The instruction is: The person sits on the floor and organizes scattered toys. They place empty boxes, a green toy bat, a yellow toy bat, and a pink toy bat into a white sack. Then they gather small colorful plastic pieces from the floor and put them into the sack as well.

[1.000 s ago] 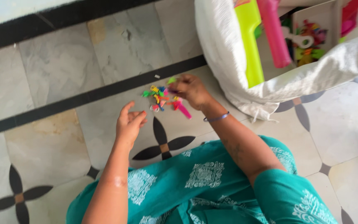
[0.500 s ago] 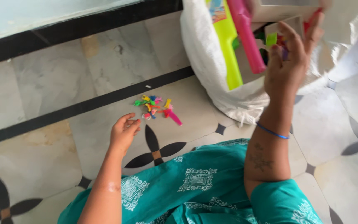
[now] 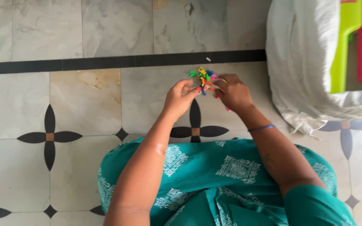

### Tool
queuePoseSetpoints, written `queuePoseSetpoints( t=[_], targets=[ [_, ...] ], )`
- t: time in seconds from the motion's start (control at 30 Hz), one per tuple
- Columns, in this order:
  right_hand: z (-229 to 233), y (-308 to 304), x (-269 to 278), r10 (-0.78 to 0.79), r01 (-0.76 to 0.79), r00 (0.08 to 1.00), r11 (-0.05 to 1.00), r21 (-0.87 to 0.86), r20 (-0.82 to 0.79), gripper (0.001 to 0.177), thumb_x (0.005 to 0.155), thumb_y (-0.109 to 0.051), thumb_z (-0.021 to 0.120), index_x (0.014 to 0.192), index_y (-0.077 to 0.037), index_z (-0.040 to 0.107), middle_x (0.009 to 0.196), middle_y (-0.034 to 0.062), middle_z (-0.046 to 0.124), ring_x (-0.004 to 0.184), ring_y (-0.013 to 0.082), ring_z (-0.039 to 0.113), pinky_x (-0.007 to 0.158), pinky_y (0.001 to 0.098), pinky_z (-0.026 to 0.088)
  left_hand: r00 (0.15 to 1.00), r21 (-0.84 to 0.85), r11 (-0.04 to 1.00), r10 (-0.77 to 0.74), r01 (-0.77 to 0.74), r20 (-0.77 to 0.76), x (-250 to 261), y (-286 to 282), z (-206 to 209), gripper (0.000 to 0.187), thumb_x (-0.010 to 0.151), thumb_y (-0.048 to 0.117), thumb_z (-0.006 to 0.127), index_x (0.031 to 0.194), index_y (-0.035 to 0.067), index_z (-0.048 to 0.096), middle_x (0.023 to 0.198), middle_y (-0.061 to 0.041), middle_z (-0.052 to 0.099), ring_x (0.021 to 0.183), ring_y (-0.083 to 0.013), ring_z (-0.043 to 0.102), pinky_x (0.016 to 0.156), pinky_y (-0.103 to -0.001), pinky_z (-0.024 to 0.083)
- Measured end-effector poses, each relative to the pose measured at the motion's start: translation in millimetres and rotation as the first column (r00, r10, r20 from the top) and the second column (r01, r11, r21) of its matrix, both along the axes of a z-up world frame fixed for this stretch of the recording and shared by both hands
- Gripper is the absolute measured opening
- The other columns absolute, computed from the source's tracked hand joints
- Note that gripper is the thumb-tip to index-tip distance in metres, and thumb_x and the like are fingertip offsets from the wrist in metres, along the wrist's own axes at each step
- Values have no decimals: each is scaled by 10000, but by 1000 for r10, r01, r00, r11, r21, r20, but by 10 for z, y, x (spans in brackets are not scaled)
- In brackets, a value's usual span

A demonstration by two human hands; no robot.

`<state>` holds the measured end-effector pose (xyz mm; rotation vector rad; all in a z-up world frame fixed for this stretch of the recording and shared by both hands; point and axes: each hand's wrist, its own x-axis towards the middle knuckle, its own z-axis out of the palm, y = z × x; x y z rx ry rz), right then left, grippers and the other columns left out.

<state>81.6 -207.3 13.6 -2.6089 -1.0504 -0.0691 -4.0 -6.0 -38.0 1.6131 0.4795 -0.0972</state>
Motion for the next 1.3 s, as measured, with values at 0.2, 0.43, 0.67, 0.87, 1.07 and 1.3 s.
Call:
queuePoseSetpoints(
  t=[0.2,0.43,0.67,0.87,1.07,1.3],
  targets=[
    [-750,-352,53,-67,-11,977,934,-356,-204,276,738,-242,805,1013,-233,796,1145,39,671,1063,272,646,856,410,556,999,-131,991,-30,32,20,57,-39,256,551,869,276,753,1344,31,620,1074,-71,753,890,-156,719,737,-302,573],
    [-533,-231,36,-49,23,987,986,-166,-152,86,897,-235,772,945,-166,755,964,19,702,886,253,702,762,402,577,999,-102,994,-25,28,29,80,-104,174,549,882,294,773,1329,9,630,1048,-74,770,874,-152,714,747,-297,569],
    [847,-402,125,-221,88,815,961,263,536,88,1010,-119,753,1065,-73,703,1082,71,703,931,276,708,751,409,586,995,-209,978,18,3,101,87,-47,51,510,869,197,776,1309,-8,618,1053,-91,742,918,-134,730,748,-261,585],
    [2144,-708,325,-598,146,449,782,605,664,195,1108,-95,645,1262,18,688,1325,225,586,1168,326,652,779,361,614,1000,-171,985,-27,25,-10,45,49,93,476,902,190,725,1325,4,614,1021,-71,748,852,-140,714,723,-267,563],
    [1530,-549,140,-532,356,809,781,512,249,145,1027,-4,612,1136,26,702,1100,89,720,921,239,697,733,343,535,999,-110,993,-28,31,26,69,-13,36,467,896,208,771,1295,6,637,1018,-103,740,855,-161,706,722,-280,556],
    [114,-185,82,-230,196,970,929,-316,-75,244,879,-318,756,1034,-130,777,1021,123,731,899,330,713,736,435,578,998,-5,1000,4,-4,66,53,-61,138,509,855,285,770,1283,31,663,1031,-81,779,895,-148,746,741,-304,585]
  ],
)
